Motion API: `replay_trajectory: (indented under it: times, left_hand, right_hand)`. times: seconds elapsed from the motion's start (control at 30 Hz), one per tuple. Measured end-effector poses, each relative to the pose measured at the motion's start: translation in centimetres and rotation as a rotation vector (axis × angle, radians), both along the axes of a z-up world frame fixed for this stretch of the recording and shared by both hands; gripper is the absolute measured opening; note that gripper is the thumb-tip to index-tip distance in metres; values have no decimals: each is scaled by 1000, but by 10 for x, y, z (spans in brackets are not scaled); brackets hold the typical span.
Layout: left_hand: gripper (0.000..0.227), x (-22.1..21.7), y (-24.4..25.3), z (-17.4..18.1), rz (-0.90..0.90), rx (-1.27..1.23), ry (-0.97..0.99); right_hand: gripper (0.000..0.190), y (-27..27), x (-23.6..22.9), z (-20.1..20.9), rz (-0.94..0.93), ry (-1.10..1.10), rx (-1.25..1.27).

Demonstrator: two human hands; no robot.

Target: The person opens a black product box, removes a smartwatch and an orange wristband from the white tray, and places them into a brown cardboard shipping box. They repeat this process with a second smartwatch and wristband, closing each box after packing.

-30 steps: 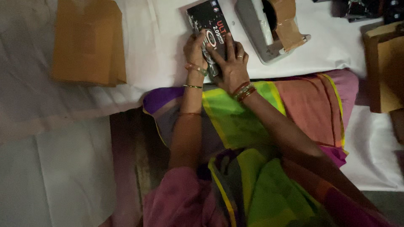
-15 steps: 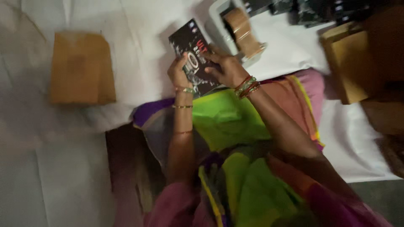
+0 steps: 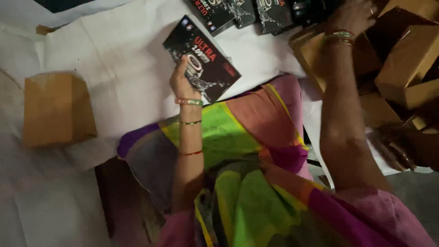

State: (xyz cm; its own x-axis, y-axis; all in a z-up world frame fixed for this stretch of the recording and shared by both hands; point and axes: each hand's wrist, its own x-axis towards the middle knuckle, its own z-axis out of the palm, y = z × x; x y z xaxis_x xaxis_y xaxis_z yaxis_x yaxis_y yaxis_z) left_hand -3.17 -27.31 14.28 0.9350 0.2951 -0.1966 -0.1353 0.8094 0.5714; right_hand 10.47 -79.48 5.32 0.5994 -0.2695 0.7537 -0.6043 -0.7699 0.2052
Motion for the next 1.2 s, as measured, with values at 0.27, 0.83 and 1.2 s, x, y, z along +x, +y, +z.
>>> replay_trajectory:
  times: [0.27, 0.83, 1.2]
  left_hand:
    - [33, -5, -27, -1, -50, -35, 53]
    - [30, -76, 89, 4, 83, -54, 49]
    - [34, -179, 211, 78, 535, 255, -7]
  right_hand:
    - [25, -9, -30, -2, 267, -57, 522]
    - [15, 312, -196, 233, 1288, 82, 647]
    - [21, 469, -201, 190, 1653, 615, 166]
